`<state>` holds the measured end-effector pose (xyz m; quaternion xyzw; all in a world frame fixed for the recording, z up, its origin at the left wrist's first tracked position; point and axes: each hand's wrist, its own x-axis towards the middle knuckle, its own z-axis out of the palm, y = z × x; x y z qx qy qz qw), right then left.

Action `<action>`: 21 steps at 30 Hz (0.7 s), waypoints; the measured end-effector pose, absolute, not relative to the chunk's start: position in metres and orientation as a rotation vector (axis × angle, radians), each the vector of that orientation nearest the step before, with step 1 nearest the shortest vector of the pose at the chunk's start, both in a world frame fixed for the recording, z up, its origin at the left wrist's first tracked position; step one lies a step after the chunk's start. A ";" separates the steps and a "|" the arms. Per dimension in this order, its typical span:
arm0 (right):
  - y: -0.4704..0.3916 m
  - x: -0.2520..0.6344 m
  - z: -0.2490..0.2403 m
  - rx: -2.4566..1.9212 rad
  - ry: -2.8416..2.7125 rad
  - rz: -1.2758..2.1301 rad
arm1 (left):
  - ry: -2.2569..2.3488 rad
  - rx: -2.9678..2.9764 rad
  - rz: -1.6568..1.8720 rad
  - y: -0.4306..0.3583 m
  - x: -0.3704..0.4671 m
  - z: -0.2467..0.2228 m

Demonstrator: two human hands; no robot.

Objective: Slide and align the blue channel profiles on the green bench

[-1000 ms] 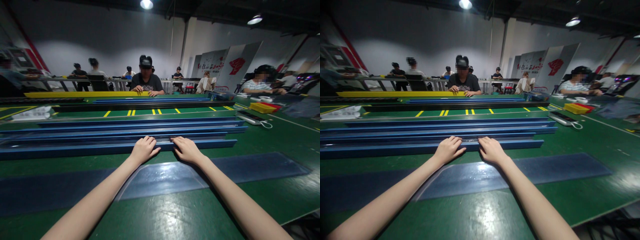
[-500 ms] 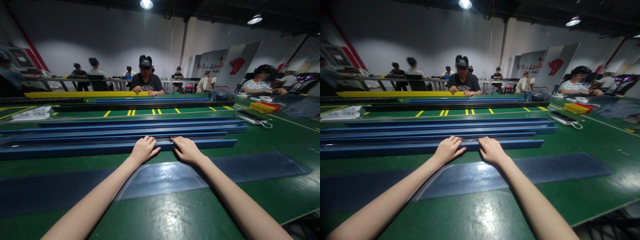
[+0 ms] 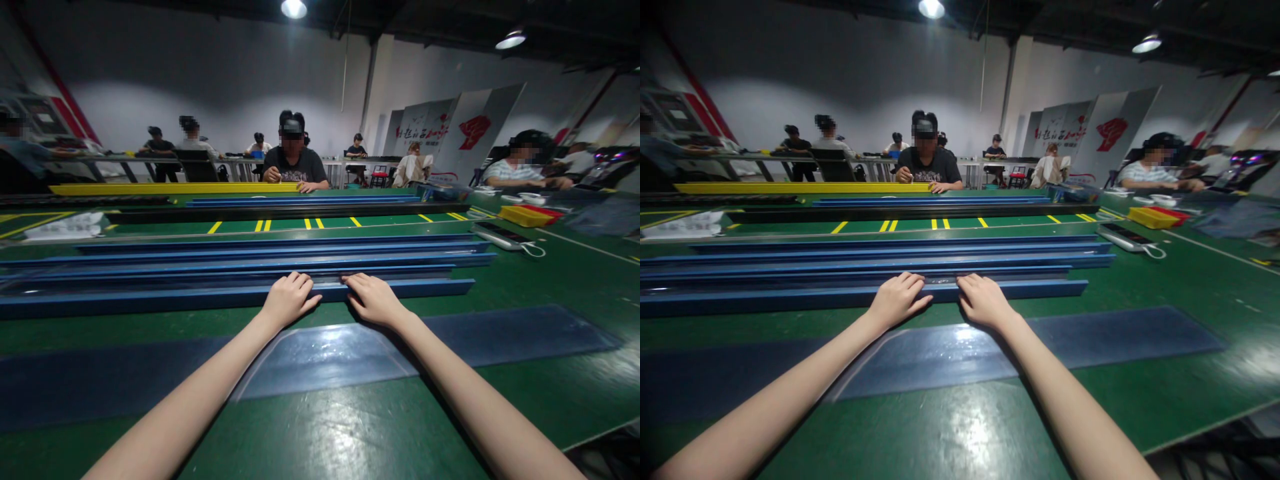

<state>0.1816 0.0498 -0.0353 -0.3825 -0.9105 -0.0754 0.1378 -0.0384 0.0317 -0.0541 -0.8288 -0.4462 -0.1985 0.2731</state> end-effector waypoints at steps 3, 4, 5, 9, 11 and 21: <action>0.050 0.181 -0.035 -1.122 -2.639 -0.219 | -1.199 -2.234 -0.540 0.032 -0.038 -0.054; 0.050 0.181 -0.036 -1.130 -2.639 -0.225 | -1.200 -2.236 -0.540 0.032 -0.038 -0.054; 0.050 0.181 -0.036 -1.140 -2.639 -0.235 | -1.200 -2.238 -0.539 0.032 -0.038 -0.054; 0.049 0.181 -0.035 -1.183 -2.655 -0.284 | -1.200 -2.245 -0.551 0.032 -0.039 -0.055; 0.048 0.180 -0.034 -1.200 -2.669 -0.307 | -1.197 -2.247 -0.561 0.032 -0.039 -0.055; 0.047 0.180 -0.034 -1.202 -2.677 -0.350 | -1.203 -2.241 -0.541 0.031 -0.038 -0.054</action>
